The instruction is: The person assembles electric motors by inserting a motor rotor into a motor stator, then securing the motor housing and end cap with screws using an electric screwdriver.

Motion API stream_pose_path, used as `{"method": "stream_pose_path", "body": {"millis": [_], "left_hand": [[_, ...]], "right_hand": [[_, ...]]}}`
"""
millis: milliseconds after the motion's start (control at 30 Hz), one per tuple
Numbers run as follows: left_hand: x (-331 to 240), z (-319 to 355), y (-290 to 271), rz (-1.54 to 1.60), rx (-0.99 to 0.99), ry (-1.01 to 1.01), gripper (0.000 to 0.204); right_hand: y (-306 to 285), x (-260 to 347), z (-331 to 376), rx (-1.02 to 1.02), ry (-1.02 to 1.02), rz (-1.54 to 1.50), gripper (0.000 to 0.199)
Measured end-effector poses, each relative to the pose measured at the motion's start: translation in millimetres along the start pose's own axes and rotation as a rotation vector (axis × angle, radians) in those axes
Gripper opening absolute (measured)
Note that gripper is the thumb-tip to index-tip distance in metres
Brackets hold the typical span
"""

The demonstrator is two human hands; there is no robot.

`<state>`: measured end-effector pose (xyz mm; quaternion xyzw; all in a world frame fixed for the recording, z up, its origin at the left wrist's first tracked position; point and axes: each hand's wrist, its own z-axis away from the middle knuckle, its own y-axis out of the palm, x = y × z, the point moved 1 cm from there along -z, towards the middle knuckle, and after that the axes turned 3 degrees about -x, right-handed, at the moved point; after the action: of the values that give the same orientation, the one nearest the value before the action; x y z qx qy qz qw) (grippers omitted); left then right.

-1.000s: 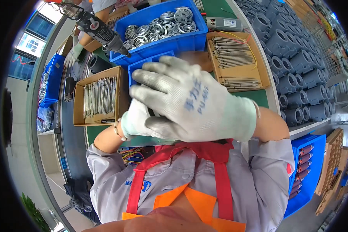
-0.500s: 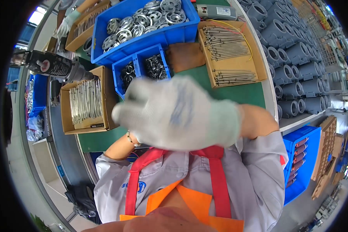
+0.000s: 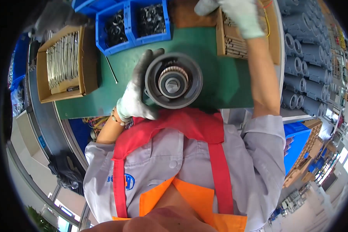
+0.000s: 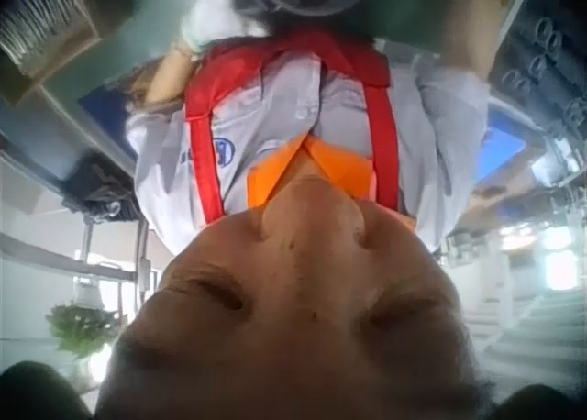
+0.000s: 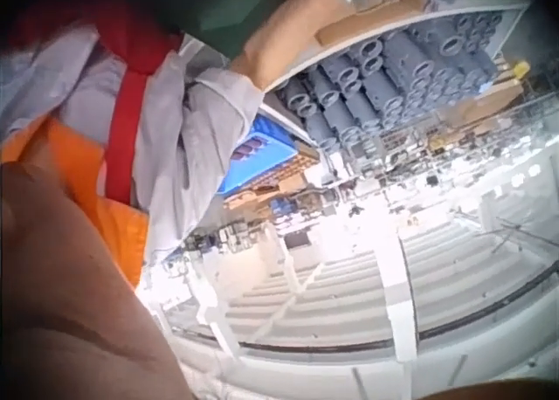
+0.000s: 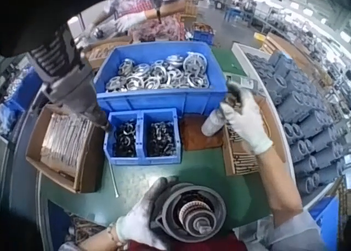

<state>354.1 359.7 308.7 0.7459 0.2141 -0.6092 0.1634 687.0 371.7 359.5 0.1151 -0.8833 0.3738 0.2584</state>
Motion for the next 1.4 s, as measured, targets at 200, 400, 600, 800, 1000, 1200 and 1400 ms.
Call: {"method": "stream_pose_path", "body": {"millis": [200,400,600,800,1000,1200,1400], "left_hand": [[60.3,29.6,36.0,-0.390,-0.186,0.050,0.108],[87.6,7.2,44.3,-0.197,-0.347,0.059,0.077],[78.1,13.9,46.0,-0.219,-0.311,-0.017,0.052],[73.2,9.2,48.2,-0.092,-0.321,-0.105,0.052],[81.9,14.7,49.0,0.269,-0.332,-0.345,0.057],[92.7,23.0,56.0,-0.190,-0.382,0.036,0.108],[33.7,94.1,21.6,-0.289,-0.397,-0.036,0.091]], "right_hand": [[-62.9,63.0,81.8,0.817,0.060,-0.733,0.075],[-12.6,95.6,161.9,0.505,0.623,-1.243,0.108],[-8.6,82.7,170.5,0.547,0.815,-1.083,0.101],[-6.4,73.6,167.2,0.577,0.880,-0.986,0.099],[-8.8,78.6,163.6,0.530,0.588,-1.154,0.105],[-6.1,90.0,102.5,0.237,0.661,-1.278,0.067],[115.2,72.7,52.7,0.551,-0.666,0.378,0.021]]}}
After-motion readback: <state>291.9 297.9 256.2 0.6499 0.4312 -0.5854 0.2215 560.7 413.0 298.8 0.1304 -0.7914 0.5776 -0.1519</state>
